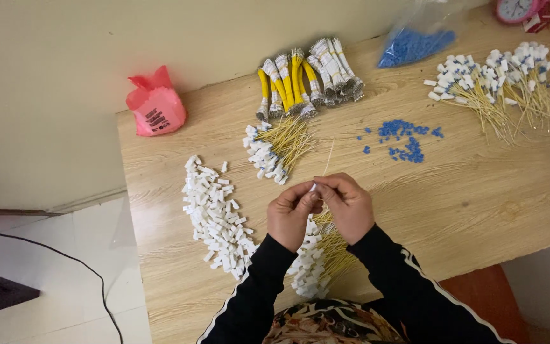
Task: Assembling small wire components by attaching blue tips and white sleeves
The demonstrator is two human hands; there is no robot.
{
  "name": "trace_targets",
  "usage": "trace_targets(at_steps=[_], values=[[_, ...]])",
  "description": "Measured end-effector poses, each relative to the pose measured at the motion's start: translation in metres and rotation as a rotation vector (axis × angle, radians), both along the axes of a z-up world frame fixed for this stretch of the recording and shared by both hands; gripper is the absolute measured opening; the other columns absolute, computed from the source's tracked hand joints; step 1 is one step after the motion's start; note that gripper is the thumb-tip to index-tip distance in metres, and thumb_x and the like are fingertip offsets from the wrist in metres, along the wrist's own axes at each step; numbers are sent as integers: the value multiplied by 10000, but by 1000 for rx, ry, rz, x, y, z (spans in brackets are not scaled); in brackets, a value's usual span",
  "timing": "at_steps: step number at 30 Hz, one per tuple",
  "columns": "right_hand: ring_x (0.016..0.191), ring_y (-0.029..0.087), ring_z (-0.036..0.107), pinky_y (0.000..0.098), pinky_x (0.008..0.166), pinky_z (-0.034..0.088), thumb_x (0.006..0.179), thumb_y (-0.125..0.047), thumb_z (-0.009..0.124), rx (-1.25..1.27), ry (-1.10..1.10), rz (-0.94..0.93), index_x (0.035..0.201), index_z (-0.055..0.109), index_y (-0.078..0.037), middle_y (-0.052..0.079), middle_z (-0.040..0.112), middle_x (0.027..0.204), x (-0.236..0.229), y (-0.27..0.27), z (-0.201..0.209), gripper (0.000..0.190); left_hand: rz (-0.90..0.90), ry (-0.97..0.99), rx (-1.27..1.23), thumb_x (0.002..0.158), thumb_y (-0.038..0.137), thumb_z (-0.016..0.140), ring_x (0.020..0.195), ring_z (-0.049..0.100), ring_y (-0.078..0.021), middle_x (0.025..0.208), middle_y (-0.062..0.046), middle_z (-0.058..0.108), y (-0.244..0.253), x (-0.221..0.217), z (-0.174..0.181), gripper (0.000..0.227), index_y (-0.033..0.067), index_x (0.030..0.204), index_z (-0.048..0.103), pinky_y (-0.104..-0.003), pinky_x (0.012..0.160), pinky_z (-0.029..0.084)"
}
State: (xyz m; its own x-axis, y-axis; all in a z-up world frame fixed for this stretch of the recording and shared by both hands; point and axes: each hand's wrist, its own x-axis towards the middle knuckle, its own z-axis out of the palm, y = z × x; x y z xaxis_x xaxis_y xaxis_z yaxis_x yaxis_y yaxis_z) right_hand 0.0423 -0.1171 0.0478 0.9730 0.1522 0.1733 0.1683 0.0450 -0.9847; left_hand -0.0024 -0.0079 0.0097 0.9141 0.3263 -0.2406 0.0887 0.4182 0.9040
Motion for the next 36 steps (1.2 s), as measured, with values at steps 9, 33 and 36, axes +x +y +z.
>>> trace_targets(at_steps=[9,33,36], values=[[759,194,644,333,682,548,935,-32,581,-64,-100,63,1061,684,41,151,625,896,-5,1,-6,178,19,51,-4,937,57,598,669,686,-175,808,-156,709,-1,9,-23,204,-31,1106,671,-305,609,634],[1017,269,658,442,884,506,934,-513,560,-1149,588,-240,1102,619,-252,-11,693,1016,146,-110,-186,316,-212,60,1276,820,233,730,839,686,-265,965,23,575,53,28,-102,171,227,990,722,-377,734,595],[1079,282,631,442,921,496,938,-505,558,-1230,556,-180,1121,618,-271,9,681,1088,136,-102,-157,303,-511,-63,1287,814,228,716,913,681,-264,962,24,611,40,10,-110,149,208,962,715,-362,798,588]])
